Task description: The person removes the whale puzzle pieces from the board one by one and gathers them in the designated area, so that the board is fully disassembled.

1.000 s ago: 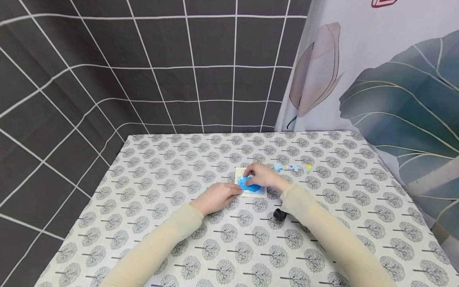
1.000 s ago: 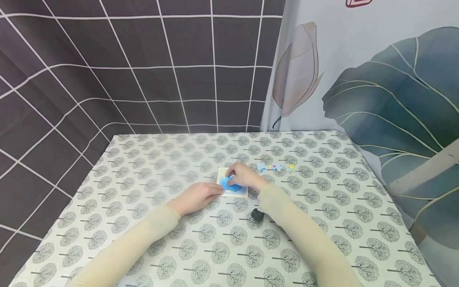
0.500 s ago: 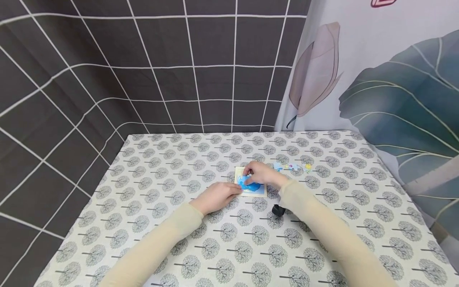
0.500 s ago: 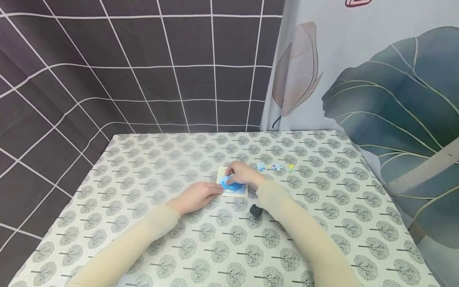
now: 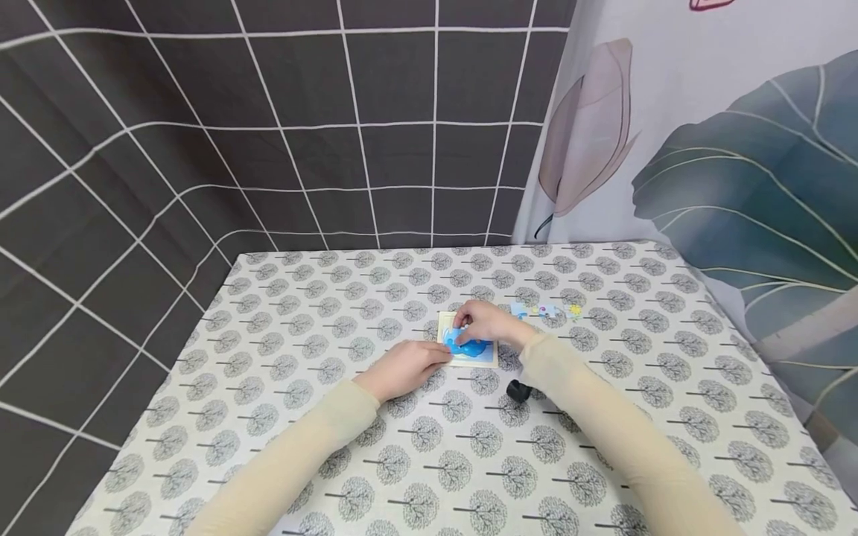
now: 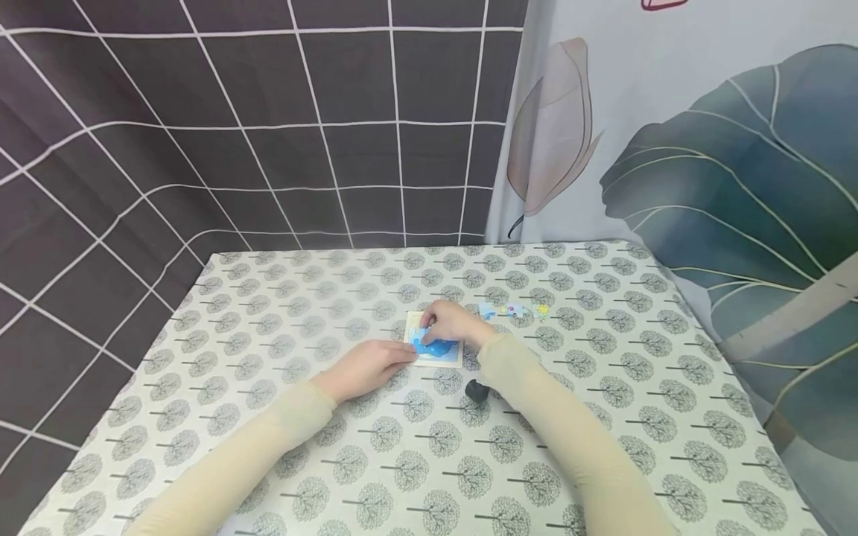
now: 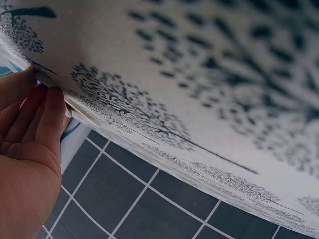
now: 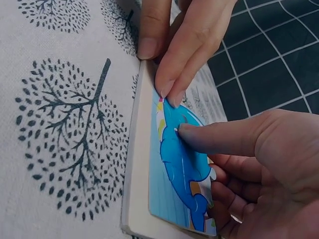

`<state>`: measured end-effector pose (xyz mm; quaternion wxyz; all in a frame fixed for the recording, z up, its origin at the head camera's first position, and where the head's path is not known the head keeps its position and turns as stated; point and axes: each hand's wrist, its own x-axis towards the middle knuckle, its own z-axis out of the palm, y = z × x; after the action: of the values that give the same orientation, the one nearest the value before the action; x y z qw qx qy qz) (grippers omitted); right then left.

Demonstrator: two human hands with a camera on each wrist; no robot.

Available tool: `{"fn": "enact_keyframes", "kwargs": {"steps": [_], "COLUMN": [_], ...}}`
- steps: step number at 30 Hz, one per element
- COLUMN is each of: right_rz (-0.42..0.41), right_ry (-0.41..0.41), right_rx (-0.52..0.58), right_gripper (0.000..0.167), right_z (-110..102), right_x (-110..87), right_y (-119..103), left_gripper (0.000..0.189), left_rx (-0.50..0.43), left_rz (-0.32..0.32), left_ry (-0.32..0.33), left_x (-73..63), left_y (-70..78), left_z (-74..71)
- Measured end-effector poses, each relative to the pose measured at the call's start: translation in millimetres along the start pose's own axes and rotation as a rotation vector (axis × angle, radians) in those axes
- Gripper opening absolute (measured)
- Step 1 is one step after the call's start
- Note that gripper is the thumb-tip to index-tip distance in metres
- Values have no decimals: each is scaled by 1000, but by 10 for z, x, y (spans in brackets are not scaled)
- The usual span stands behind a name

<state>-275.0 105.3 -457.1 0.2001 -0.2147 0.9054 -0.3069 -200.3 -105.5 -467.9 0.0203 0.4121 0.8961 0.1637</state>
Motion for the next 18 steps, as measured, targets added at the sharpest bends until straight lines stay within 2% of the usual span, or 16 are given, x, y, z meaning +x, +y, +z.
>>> {"fn": "enact_keyframes", "kwargs": {"steps": [9,18], "right_rz": [30,-6], "right_ry": [-2,-15], "right_rx": [38,34], "right_gripper": [24,23], "right_z": [35,-12], "right_x": [11,-4], "right_y": [-12,-14], "left_gripper": [26,26], "left_rx": [6,17], "left_rz": [2,8], "left_ry": [8,8], "left_x": [-21,4], "left_y": [-6,4], "left_z": [33,9]}}
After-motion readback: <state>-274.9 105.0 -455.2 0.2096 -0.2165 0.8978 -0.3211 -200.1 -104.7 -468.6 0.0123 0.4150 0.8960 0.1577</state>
